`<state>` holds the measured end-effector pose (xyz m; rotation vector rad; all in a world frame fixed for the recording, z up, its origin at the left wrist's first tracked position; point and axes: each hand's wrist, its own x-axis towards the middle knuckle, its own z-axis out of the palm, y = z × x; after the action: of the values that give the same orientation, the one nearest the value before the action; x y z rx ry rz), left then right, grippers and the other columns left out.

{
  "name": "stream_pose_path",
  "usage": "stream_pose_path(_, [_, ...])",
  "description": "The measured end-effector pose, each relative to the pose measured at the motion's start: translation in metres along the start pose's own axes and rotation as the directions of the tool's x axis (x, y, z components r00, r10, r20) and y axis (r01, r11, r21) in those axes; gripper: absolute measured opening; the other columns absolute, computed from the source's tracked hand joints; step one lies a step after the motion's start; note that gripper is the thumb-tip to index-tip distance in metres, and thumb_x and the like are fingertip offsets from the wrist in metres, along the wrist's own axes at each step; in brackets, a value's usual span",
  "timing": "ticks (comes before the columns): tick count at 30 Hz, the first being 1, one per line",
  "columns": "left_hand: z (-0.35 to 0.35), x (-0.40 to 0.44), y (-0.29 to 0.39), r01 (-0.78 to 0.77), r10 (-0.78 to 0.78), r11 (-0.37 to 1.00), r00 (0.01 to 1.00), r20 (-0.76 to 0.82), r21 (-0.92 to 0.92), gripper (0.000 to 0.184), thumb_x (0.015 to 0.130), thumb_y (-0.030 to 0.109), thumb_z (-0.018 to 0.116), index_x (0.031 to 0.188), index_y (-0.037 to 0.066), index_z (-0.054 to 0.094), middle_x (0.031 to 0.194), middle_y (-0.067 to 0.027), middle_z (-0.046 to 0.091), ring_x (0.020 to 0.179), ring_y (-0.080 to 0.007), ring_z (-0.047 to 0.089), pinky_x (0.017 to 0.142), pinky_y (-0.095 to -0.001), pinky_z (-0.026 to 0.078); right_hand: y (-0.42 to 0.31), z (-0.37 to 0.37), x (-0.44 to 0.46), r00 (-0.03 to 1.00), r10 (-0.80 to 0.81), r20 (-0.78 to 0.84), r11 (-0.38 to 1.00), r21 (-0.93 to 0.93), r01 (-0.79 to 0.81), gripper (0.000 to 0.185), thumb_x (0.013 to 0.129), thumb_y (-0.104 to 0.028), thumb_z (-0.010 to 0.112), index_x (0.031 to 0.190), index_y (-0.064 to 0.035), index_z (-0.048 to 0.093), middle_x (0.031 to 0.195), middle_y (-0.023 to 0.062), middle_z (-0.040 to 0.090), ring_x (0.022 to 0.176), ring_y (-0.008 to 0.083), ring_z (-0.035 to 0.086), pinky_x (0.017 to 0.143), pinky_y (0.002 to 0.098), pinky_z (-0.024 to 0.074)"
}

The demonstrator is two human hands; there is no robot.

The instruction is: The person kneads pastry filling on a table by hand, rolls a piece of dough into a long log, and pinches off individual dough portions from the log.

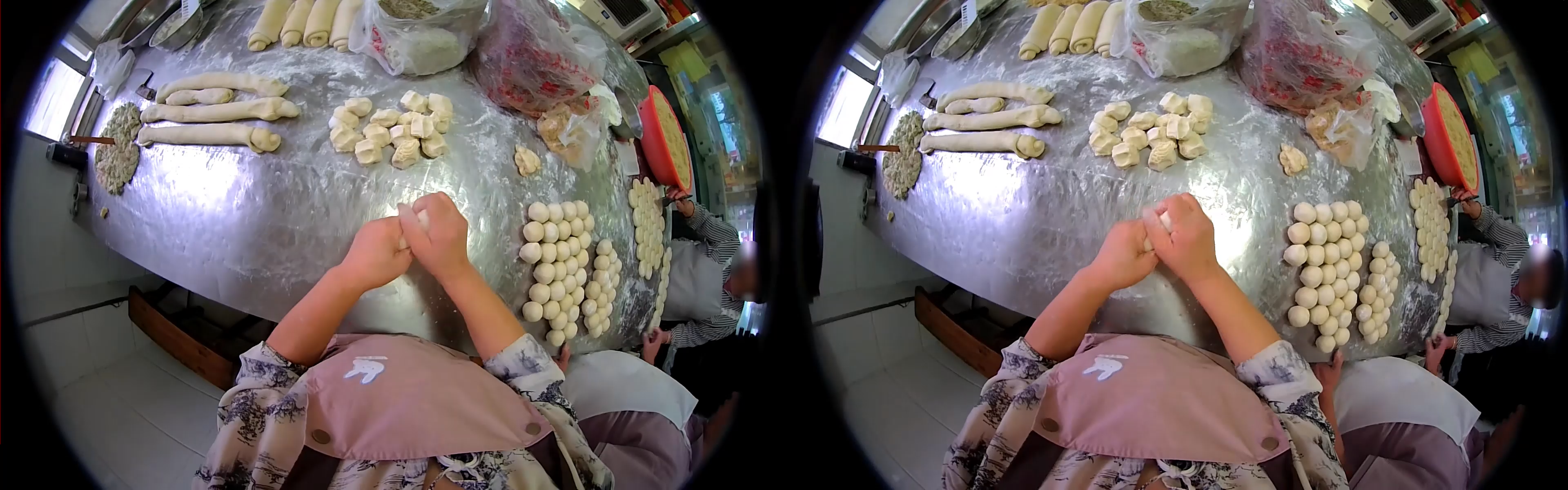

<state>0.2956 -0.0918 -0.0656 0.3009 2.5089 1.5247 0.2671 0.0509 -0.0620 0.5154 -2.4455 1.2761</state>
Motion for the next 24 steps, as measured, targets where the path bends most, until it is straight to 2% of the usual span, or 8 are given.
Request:
stream_pose_path(3, [-0.001, -0.001, 0.008, 0.14, -0.138, 0.987, 0.99, 0.034, -0.079, 0.02, 0.087, 0.025, 0.072, 0.094, 0.006, 0.068, 0.087, -0.019, 0.069, 0.081, -0.04, 0.065, 0.074, -0.0459, 0.052, 0.021, 0.002, 0.012, 0.991, 0.135, 0.007, 0.988, -0.073, -0.134, 0.022, 0.084, -0.023, 0.076, 0.085, -0.0063, 0.061, 0.078, 0.0146, 0.061, 0.071, 0.0349, 0.063, 0.064, 0.042, 0.0515])
stream_pose_path(7, [0.001, -0.008, 0.021, -0.069, 0.073, 0.992, 0.997, 0.03, -0.102, 0.025, 0.087, 0.017, 0.075, 0.108, 0.007, 0.066, 0.09, -0.0134, 0.069, 0.083, -0.0339, 0.066, 0.078, -0.0405, 0.053, 0.058, -0.009, 0.032, 0.917, 0.39, 0.084, 0.901, -0.242, -0.361, 0.034, 0.086, -0.03, 0.075, 0.107, -0.0061, 0.064, 0.102, 0.0175, 0.064, 0.091, 0.0353, 0.064, 0.079, 0.0439, 0.052])
stream_pose_path(8, [0.001, -0.003, 0.016, -0.011, 0.01, 0.998, 1.0, -0.012, -0.058, 0.032, 0.086, 0.015, 0.076, 0.114, 0.008, 0.064, 0.093, -0.0135, 0.069, 0.086, -0.0346, 0.066, 0.081, -0.0414, 0.053, 0.064, -0.006, 0.036, 0.961, 0.272, 0.049, 0.937, -0.242, -0.253, 0.037, 0.087, -0.03, 0.074, 0.114, -0.0068, 0.062, 0.107, 0.0179, 0.063, 0.095, 0.035, 0.063, 0.083, 0.0434, 0.0515])
stream_pose_path(10, [-0.003, 0.005, 0.007, 0.185, -0.186, 0.981, 0.982, 0.027, 0.054, 0.076, 0.079, 0.014, 0.082, 0.145, 0.011, 0.043, 0.113, -0.0155, 0.067, 0.101, -0.0367, 0.066, 0.09, -0.0448, 0.052, 0.078, -0.002, 0.024, 0.997, 0.072, -0.04, 0.962, -0.262, -0.08, 0.046, 0.089, -0.029, 0.072, 0.128, -0.0083, 0.059, 0.116, 0.0189, 0.061, 0.104, 0.0343, 0.062, 0.089, 0.0422, 0.0506])
stream_pose_path(14, [0.003, 0.005, -0.006, 0.04, -0.04, 0.999, 0.991, -0.126, -0.003, 0.115, 0.072, 0.012, 0.082, 0.161, 0.012, 0.008, 0.142, -0.0152, 0.049, 0.121, -0.0387, 0.056, 0.1, -0.0435, 0.048, 0.03, -0.014, 0.003, 0.944, 0.161, 0.289, 0.976, 0.096, -0.196, 0.048, 0.092, -0.024, 0.068, 0.135, -0.0086, 0.053, 0.121, 0.0182, 0.058, 0.109, 0.0342, 0.06, 0.094, 0.0404, 0.0492])
stream_pose_path(16, [0.01, 0.007, -0.017, -0.015, -0.002, 0.994, 0.987, -0.162, -0.105, 0.114, 0.073, 0.008, 0.079, 0.161, 0.013, 0.007, 0.143, -0.0157, 0.048, 0.123, -0.0392, 0.055, 0.101, -0.0436, 0.048, 0.007, -0.009, -0.01, 0.891, 0.102, 0.443, 0.969, 0.16, -0.19, 0.039, 0.091, -0.022, 0.068, 0.125, -0.0057, 0.058, 0.116, 0.0166, 0.059, 0.104, 0.0335, 0.06, 0.093, 0.04, 0.0493])
stream_pose_path(21, [0.002, -0.003, -0.016, -0.132, 0.134, 0.991, 0.988, -0.08, 0.03, 0.077, 0.079, 0.006, 0.073, 0.148, 0.006, 0.04, 0.136, -0.0203, 0.056, 0.112, -0.0373, 0.063, 0.094, -0.0386, 0.051, 0.004, -0.002, -0.014, 0.964, 0.105, 0.244, 0.977, 0.155, -0.145, 0.014, 0.094, -0.016, 0.065, 0.1, -0.0045, 0.063, 0.09, 0.0116, 0.062, 0.082, 0.0312, 0.062, 0.075, 0.0378, 0.0516])
stream_pose_path(24, [0.007, 0.0, -0.01, 0.105, -0.108, 0.993, 0.993, -0.052, -0.057, 0.049, 0.079, 0.007, 0.07, 0.126, 0.006, 0.056, 0.114, -0.0205, 0.066, 0.105, -0.038, 0.065, 0.089, -0.043, 0.052, -0.002, -0.002, -0.01, 0.985, 0.105, 0.139, 0.98, 0.154, -0.126, 0.011, 0.095, -0.016, 0.063, 0.098, -0.0054, 0.063, 0.088, 0.0109, 0.061, 0.079, 0.0294, 0.062, 0.073, 0.0366, 0.0513])
